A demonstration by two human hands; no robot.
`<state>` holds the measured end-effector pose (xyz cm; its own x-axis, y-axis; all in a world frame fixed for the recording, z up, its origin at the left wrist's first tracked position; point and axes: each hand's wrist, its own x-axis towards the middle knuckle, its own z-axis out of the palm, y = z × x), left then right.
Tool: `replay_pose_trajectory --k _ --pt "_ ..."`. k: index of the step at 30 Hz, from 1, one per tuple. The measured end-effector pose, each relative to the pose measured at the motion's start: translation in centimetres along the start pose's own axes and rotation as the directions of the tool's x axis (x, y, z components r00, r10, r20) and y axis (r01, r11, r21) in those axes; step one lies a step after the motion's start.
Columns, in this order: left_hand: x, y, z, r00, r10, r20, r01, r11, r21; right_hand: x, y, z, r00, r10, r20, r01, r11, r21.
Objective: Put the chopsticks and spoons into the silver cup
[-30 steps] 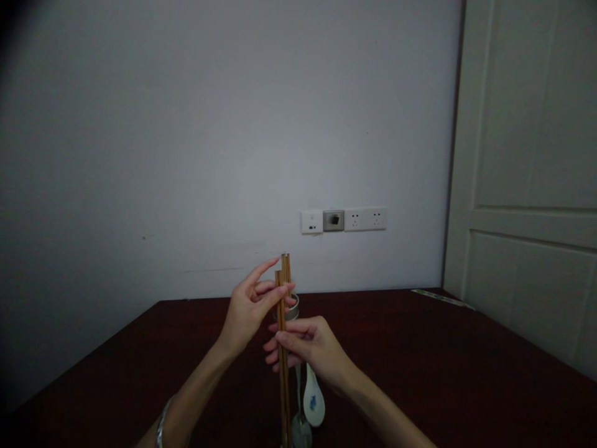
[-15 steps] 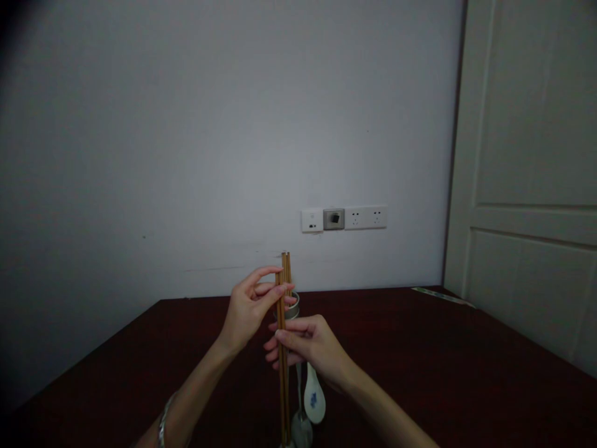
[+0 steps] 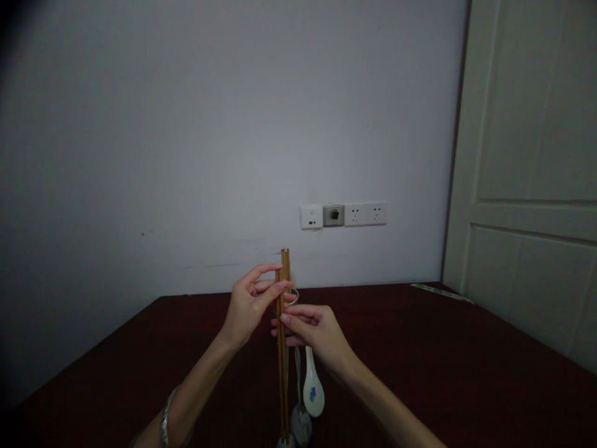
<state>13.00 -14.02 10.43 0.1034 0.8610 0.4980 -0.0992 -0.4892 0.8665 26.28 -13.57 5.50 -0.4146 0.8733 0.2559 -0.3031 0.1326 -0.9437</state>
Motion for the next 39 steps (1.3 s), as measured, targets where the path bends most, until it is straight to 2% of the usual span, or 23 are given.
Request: replay_pose_trajectory --k 13,22,31,39 --pt "0.04 -0.33 0.03 1.0 0.008 -0.011 -0.008 1.0 0.001 0.14 0.22 0.01 0.999 -0.025 -0.03 0.023 0.998 -0.051" --pt "0.1 -0.4 0.11 0.999 -0.02 -0.025 0.02 1.0 -0.007 0.15 0.33 0.38 0.995 -0.022 -0.092 0.017 0.998 -0.059" --pt "0.15 -0.36 0.19 0.998 -0.051 0.029 0.052 0.997 -0.05 0.09 0.35 0.05 0.997 -0.013 -0.078 0.009 0.999 -0.052" --pt "0.13 -0.63 -0.1 0.999 -0.008 0.053 0.007 1.0 0.003 0.09 0.44 -0.05 0.998 0.011 -0.066 -0.014 0.999 -0.038"
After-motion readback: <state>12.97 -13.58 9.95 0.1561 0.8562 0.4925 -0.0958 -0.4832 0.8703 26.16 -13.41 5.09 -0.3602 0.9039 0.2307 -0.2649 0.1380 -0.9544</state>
